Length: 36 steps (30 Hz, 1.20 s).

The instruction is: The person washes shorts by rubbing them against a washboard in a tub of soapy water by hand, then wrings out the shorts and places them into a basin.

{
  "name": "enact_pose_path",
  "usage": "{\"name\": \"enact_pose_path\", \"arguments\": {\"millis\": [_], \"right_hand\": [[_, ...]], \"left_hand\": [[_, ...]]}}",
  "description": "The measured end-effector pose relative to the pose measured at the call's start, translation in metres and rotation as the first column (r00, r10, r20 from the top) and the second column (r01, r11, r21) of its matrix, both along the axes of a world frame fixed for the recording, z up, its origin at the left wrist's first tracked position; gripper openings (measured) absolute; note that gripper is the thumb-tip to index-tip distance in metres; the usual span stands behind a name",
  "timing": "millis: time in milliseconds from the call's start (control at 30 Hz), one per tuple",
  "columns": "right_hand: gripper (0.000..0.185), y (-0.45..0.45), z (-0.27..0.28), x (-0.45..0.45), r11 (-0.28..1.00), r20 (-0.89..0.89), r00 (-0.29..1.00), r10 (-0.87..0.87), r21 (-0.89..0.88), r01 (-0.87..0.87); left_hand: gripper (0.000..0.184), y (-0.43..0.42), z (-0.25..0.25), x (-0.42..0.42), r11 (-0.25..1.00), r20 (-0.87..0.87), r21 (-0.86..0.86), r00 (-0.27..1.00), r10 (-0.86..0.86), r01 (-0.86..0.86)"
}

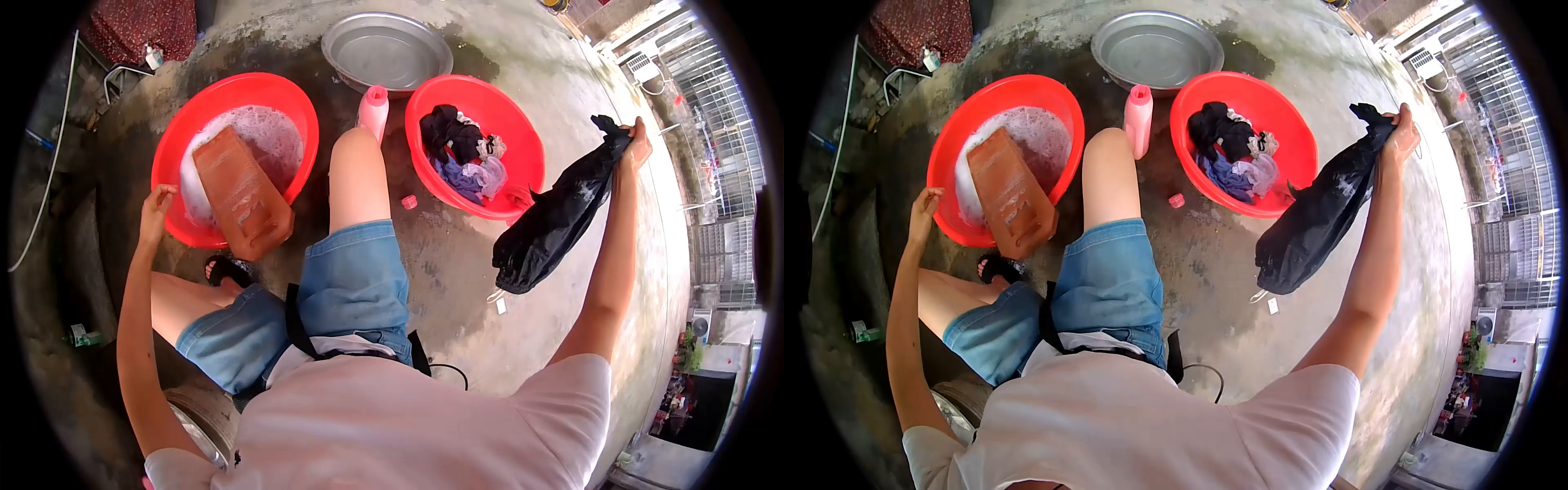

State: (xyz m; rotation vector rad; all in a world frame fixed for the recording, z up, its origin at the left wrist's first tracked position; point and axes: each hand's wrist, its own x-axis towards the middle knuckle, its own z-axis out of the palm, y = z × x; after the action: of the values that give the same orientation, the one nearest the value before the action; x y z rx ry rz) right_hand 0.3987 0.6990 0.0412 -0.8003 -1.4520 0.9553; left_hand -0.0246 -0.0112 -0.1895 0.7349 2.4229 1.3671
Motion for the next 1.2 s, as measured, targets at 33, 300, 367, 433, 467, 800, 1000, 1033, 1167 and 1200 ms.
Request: {"name": "enact_pose_path", "arguments": {"millis": [33, 300, 367, 433, 467, 800, 1000, 1033, 1167, 1200], "right_hand": [[0.034, 0.016, -0.010, 0.002, 0.996, -0.034, 0.997, -0.072, -0.049, 0.070], [0.038, 0.054, 0.025, -0.045, 0.961, -0.135, 0.981, -0.136, 0.223, 0.164], [0.042, 0.042, 0.020, -0.065, 0.833, 0.222, 0.820, -0.527, 0.323, 0.449], [0.039, 0.065, -0.007, -0.075, 0.863, 0.576, 0.662, -0.480, 0.447, 0.236], [0.038, 0.106, -0.042, -0.079, 0.918, 0.656, 0.671, -0.345, 0.383, 0.098], [0.028, -0.078, -0.182, -0.267, 0.656, 0.784, 0.239, 0.573, -0.265, -0.706], [0.027, -0.261, -0.261, -0.396, 0.144, 0.694, -0.311, 0.650, -0.514, -0.846], [0.030, -0.285, -0.285, -0.413, 0.119, 0.678, -0.404, 0.614, -0.586, -0.801], [0.050, -0.348, -0.492, -0.510, 0.244, 0.741, -0.445, 0.503, -0.616, -0.749], [0.054, -0.365, -0.514, -0.517, 0.327, 0.758, -0.401, 0.514, -0.605, -0.726]], "left_hand": [[0.011, 0.002, -0.009, -0.003, 0.999, -0.001, -0.044, 1.000, -0.022, 0.022], [0.011, 0.053, -0.021, -0.013, 0.971, -0.153, -0.189, 0.973, -0.175, 0.145], [0.008, 0.064, -0.007, -0.014, 0.952, -0.209, -0.255, 0.952, -0.225, 0.169], [0.007, 0.070, 0.003, -0.015, 0.918, -0.240, -0.354, 0.931, -0.276, 0.181], [0.007, 0.072, 0.000, -0.016, 0.910, -0.264, -0.362, 0.914, -0.309, 0.203], [0.015, 0.031, -0.084, -0.031, 0.817, 0.037, -0.502, 0.950, -0.309, 0.285], [0.028, 0.009, -0.150, -0.049, 0.755, 0.118, -0.616, 0.974, -0.192, 0.223], [0.031, 0.021, -0.134, -0.045, 0.751, 0.170, -0.642, 0.984, -0.059, 0.156], [0.044, 0.007, -0.247, -0.099, 0.679, 0.249, -0.733, 0.915, 0.318, -0.036], [0.046, 0.002, -0.274, -0.110, 0.717, 0.306, -0.695, 0.880, 0.364, -0.055]]}}
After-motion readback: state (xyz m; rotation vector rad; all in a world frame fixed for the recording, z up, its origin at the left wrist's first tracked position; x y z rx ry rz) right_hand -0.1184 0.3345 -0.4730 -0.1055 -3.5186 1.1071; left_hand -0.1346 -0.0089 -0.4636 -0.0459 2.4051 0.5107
